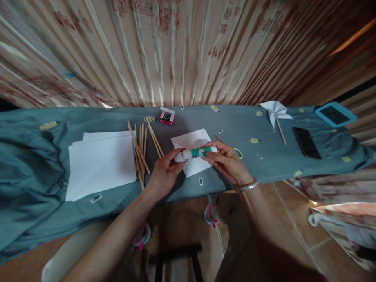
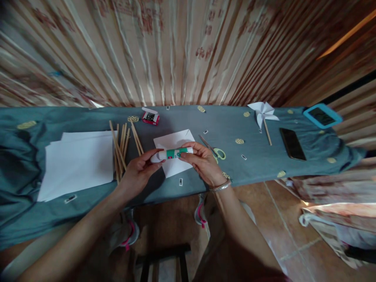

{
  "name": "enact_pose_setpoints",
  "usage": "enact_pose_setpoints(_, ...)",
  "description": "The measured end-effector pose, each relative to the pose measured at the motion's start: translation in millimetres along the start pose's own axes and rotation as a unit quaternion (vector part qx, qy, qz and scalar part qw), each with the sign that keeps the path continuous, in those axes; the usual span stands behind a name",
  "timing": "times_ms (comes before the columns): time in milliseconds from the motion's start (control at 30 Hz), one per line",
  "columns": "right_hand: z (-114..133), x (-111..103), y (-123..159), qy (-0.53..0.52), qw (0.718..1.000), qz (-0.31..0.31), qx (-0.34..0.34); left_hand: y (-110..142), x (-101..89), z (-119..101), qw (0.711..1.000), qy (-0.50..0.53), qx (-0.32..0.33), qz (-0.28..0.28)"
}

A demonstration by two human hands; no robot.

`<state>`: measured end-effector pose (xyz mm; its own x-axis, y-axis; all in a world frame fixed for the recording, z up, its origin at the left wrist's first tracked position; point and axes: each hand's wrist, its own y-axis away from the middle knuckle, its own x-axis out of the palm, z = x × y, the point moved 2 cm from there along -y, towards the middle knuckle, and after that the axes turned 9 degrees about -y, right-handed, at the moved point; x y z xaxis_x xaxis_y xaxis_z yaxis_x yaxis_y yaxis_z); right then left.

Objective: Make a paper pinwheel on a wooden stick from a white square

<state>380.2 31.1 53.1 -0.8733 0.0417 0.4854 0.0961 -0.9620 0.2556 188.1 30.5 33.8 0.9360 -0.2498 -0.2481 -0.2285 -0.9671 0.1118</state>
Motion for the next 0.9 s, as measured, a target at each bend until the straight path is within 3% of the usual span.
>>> enact_pose_setpoints(233,2.7,0.6,0.1,0.093,0.994,0.043,-0.026,7.2,-8.6,3.4,0.992,-0.117,0.056,-0.002)
enact_pose_setpoints(567,-1.5,1.9,0.8,0.151,0.983,0.095,0.047,20.6,-14.9,2.7,0.952,-0.241,0.188,0.022)
enact_pose_setpoints(900,-9.7,0.8,1.9,0.176,0.961,0.172,0.126,37.8,-14.1,2.0,0.902,-0.344,0.255,0.053)
